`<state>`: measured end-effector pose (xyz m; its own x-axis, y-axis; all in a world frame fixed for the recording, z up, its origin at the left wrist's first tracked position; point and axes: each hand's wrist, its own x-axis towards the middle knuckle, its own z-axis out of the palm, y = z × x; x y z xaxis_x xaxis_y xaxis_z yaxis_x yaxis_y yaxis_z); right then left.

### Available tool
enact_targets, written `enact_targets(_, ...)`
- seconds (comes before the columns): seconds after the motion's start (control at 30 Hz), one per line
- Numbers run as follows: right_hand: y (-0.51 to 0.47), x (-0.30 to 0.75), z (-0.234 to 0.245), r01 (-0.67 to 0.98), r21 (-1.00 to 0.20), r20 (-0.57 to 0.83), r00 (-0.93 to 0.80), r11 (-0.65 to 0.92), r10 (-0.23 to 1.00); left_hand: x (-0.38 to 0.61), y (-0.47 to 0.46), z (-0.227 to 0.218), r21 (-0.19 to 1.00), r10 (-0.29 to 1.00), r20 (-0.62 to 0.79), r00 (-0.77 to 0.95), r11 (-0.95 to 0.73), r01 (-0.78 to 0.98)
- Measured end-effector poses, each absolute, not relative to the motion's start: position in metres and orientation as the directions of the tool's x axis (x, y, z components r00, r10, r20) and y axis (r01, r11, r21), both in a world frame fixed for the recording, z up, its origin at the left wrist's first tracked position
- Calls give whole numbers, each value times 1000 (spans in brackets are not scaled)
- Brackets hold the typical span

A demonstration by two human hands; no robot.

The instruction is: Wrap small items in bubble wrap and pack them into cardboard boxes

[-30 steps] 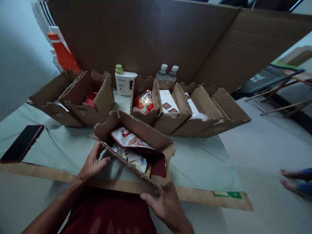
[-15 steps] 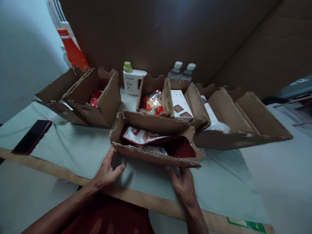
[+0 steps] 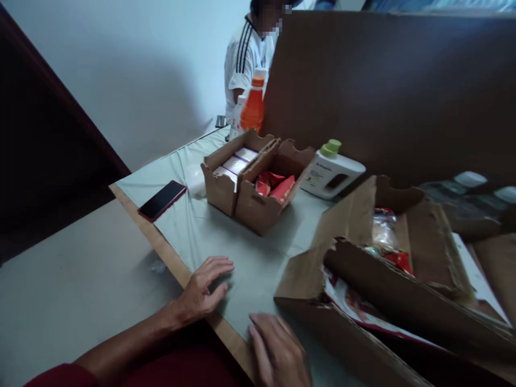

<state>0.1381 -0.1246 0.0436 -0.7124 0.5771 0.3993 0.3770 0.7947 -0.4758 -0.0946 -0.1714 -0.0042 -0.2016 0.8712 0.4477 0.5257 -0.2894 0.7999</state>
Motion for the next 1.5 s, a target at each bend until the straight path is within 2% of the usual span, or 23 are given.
enact_targets(0.1,-96,29,80,308,-317,387,-822,897,419,-116,-179,-10,805,876,418,-242,-233,546)
enact_targets(0.2,-62,-76,101,275,-41,218,-936,961,277,-124,-182,-18,816,888,402,-222,-237,527)
enact_targets(0.27,-39,-140,104,288,93,103,-955,953,279,-124,-183,-22,790,866,451,-216,-274,549)
enact_targets(0.4,1,-226,95,349,121,62,-937,929,344,-121,-181,-26,743,816,540,-207,-347,572)
enact_targets(0.53,7,-227,105,374,98,104,-925,922,364,-123,-183,-27,830,802,503,-322,-345,438)
enact_targets(0.6,-7,-195,117,399,-24,254,-884,917,392,-129,-188,-27,924,805,378,-457,-294,246)
enact_targets(0.63,-17,-172,121,403,-163,362,-825,901,435,-133,-191,-27,956,807,289,-515,-267,118)
enact_targets(0.7,-39,-117,124,273,-547,501,-651,791,571,-145,-198,-26,952,801,125,-586,-263,-156)
enact_targets(0.73,-49,-88,121,235,-686,483,-562,689,672,-151,-201,-24,917,797,68,-601,-287,-277)
enact_targets(0.8,-69,-33,107,164,-871,354,-444,463,823,-162,-208,-18,828,812,0,-583,-328,-456)
enact_targets(0.87,-85,11,87,121,-962,177,-400,244,899,-166,-212,-10,770,880,-41,-474,-274,-576)
enact_targets(0.93,-97,44,66,103,-992,24,-390,70,921,-160,-212,-1,759,955,-72,-287,-134,-637)
enact_targets(1.0,-106,68,50,107,-993,-81,-380,-43,922,-145,-210,9,792,984,-133,-122,31,-610)
enact_targets(1.07,-113,88,40,133,-987,-129,-371,-85,919,-125,-206,17,838,969,-247,-29,198,-508)
enact_targets(1.13,-122,105,36,205,-978,-93,-320,-26,943,-106,-200,24,856,932,-361,-26,320,-407)
enact_targets(1.2,-135,121,39,344,-925,76,-251,162,965,-91,-194,29,875,914,-395,-94,343,-341)
enact_targets(1.23,-142,126,42,418,-862,201,-241,288,950,-85,-191,31,890,913,-387,-132,332,-313)
enact_targets(1.3,-158,132,50,509,-671,447,-303,539,842,-76,-187,34,914,917,-363,-167,316,-256)
enact_targets(1.37,-168,130,57,494,-487,578,-435,720,690,-71,-184,37,917,920,-365,-144,328,-228)
enact_targets(1.43,-171,126,58,454,-381,553,-586,805,592,-70,-183,39,912,916,-383,-123,353,-210)
enact_targets(1.5,-169,128,50,473,-332,439,-689,816,577,-76,-182,39,911,904,-400,-151,375,-171)
